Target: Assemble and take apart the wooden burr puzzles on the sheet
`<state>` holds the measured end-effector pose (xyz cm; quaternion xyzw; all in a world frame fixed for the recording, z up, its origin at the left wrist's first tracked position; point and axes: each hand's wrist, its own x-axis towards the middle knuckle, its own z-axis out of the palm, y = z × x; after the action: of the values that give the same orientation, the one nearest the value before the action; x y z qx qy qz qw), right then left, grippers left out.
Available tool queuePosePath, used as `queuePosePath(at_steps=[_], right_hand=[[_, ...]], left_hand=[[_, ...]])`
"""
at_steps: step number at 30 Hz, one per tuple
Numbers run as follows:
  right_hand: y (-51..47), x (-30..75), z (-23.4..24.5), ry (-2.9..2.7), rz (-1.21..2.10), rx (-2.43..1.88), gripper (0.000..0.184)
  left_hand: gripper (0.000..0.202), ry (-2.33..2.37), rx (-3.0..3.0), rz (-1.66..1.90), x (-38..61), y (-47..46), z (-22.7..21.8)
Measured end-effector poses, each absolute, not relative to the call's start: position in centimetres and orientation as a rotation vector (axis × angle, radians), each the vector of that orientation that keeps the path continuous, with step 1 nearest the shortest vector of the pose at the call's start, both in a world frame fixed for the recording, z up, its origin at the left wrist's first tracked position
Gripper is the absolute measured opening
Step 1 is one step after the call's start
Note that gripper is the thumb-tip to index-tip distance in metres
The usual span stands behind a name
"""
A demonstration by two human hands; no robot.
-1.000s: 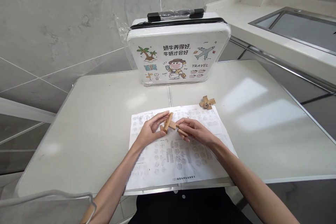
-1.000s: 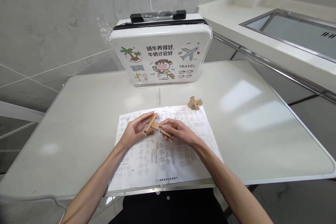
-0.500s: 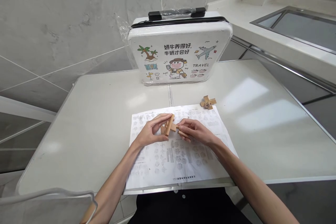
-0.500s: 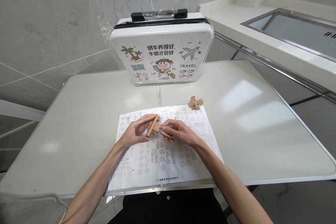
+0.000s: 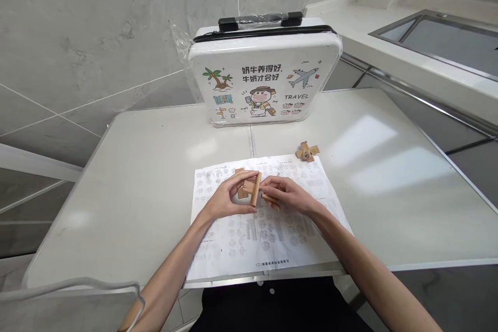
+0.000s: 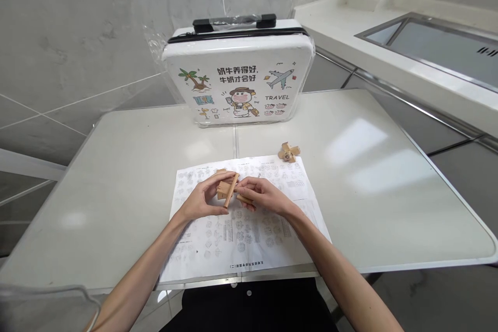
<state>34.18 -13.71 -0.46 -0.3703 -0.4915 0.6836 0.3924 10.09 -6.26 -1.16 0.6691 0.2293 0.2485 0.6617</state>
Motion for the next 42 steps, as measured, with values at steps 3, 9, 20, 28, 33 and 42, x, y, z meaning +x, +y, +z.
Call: queuePosePath(at_steps=[3, 9, 20, 28, 33, 42], right_hand=[[-13.7, 34.2, -0.5, -1.25, 1.737, -0.933, 0.033], [-13.8, 34.1, -0.6, -1.244, 1.742, -0.92, 0.032], [-13.7, 34.2, -0.6, -1.223, 1.76, -0.916, 0.032], [-13.7, 34.3, -0.9, -1.112, 1.902, -0.82, 0.032], [-13.6, 33.9, -1.7, -1.077, 2.019, -0.67, 0.039], [-13.8, 32.8, -2.0, -1.503, 1.259, -1.114, 0.026]], left_hand=[[0.092, 0.5, 1.519, 0.592, 10.2, -6.3, -1.3], [0.093, 0.492, 1.517, 0.59, 10.3, -6.2, -1.4], [0.095, 0.486, 1.52, 0.579, 10.3, -6.3, -1.2], [0.049, 0.43, 1.613, 0.652, 10.5, -6.1, -1.0], [0.019, 0.54, 1.453, 0.696, 10.7, -6.3, -1.4], [0.035, 0.807, 0.927, 1.084, 10.3, -5.0, -2.1]])
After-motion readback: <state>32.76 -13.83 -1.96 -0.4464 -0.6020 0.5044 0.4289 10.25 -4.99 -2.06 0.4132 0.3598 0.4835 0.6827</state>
